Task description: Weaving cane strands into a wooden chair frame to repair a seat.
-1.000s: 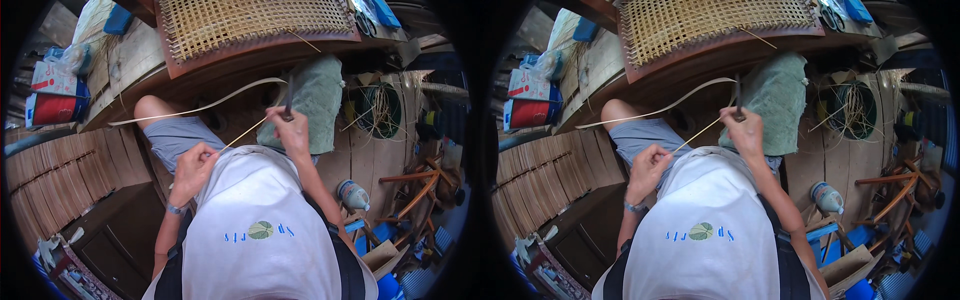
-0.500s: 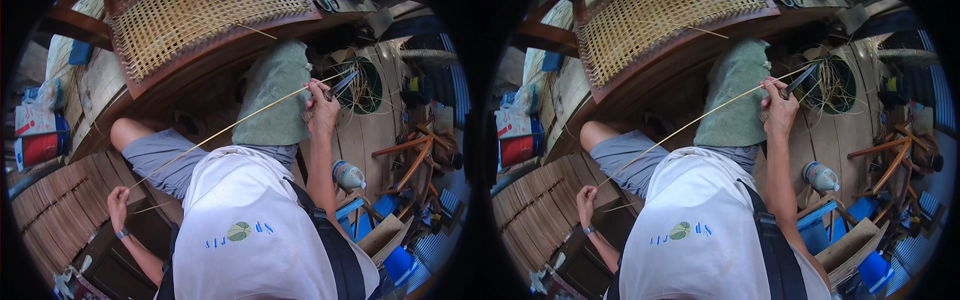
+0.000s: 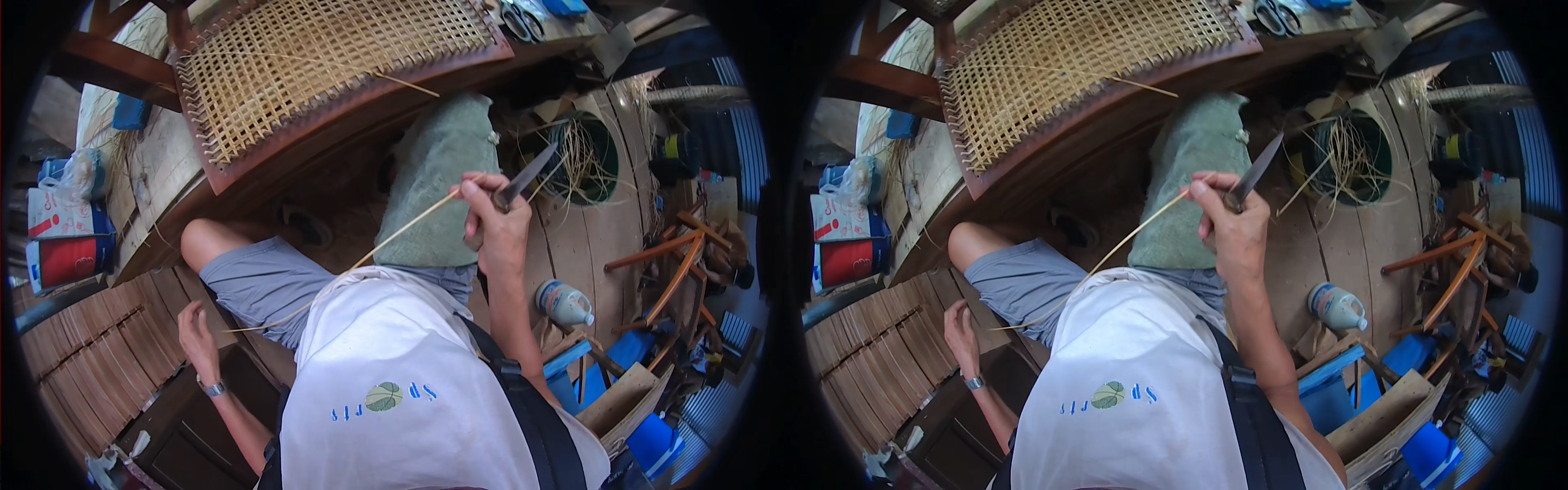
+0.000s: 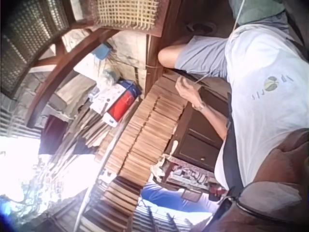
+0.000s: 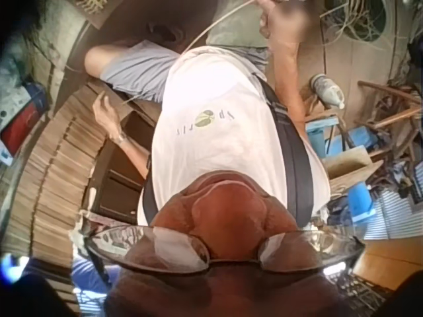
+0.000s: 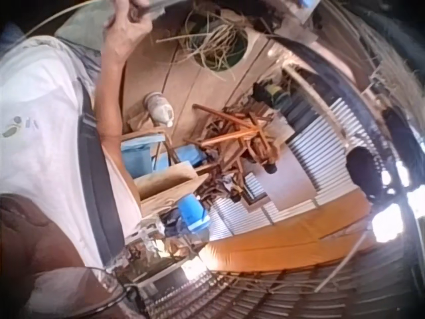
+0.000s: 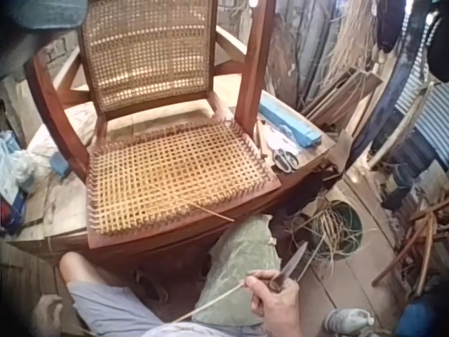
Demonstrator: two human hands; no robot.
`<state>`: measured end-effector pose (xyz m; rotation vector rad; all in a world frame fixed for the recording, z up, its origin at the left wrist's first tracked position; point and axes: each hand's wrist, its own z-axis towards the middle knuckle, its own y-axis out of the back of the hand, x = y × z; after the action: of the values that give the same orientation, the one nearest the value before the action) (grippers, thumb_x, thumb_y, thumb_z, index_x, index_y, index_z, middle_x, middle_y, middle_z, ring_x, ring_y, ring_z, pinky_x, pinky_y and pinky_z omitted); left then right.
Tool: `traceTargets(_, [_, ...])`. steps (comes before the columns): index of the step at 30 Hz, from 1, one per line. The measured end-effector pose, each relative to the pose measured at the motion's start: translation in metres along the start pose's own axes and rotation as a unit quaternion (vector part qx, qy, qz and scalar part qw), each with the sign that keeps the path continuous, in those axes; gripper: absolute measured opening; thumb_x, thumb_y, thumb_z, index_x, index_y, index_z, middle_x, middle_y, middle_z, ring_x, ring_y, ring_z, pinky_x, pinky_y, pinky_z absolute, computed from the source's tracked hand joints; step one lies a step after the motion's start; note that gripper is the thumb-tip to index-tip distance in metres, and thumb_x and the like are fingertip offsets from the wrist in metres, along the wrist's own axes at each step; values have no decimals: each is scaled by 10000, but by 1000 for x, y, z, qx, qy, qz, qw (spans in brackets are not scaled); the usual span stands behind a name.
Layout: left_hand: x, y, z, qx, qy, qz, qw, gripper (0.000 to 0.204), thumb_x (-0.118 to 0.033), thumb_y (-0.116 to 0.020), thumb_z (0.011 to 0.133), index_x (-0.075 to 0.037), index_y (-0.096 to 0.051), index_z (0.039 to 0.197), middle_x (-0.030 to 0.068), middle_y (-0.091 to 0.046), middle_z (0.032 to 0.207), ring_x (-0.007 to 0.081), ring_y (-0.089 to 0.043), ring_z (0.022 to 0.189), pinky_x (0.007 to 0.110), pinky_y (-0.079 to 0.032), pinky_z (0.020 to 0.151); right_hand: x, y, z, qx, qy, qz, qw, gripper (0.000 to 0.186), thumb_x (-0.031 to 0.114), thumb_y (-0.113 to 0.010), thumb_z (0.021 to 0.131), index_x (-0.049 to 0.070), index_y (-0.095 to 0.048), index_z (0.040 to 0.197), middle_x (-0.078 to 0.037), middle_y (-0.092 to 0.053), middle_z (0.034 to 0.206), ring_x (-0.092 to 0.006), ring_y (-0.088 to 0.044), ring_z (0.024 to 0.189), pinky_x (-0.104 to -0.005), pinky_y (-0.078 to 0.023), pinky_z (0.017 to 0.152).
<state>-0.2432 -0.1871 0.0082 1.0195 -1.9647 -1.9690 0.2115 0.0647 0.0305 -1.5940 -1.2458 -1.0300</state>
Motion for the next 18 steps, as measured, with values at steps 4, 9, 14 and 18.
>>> traceTargets(4, [-158,-19,5,132,-66,-275,950,276,-164,-526,1056,-9,-655,1245,110,-671,1248,225,-621,1171,364,-429,1076,0,-24,-16,40,-30,15,999,155,64,-689,923,-32,-668,1043,-182,-745,915,-52,-496,458,-186,-373,423])
traceTargets(9, [-240,-30,6,395,28,-506,767,253,-168,-584,1030,8,-667,1192,66,-698,1031,128,-632,963,266,-486,871,1,-33,-16,54,-74,34,995,130,45,-694,908,-10,-665,1022,-170,-752,909,-49,-493,443,-198,-344,383])
traceTargets(14, [-236,-9,14,409,33,-464,785,166,-126,-659,981,8,-734,1045,-10,-659,868,37,-508,735,196,-407,648,4,-13,-2,-39,-3,24,999,154,59,-681,935,-14,-646,1066,-152,-732,910,-49,-466,456,-202,-337,408])
traceTargets(18, [-218,2,15,376,44,-463,801,162,-104,-678,968,34,-741,1026,14,-676,886,53,-548,776,201,-441,699,-2,-3,7,-13,3,36,999,182,73,-676,953,-31,-628,1094,-165,-724,926,-56,-473,478,-201,-354,447])
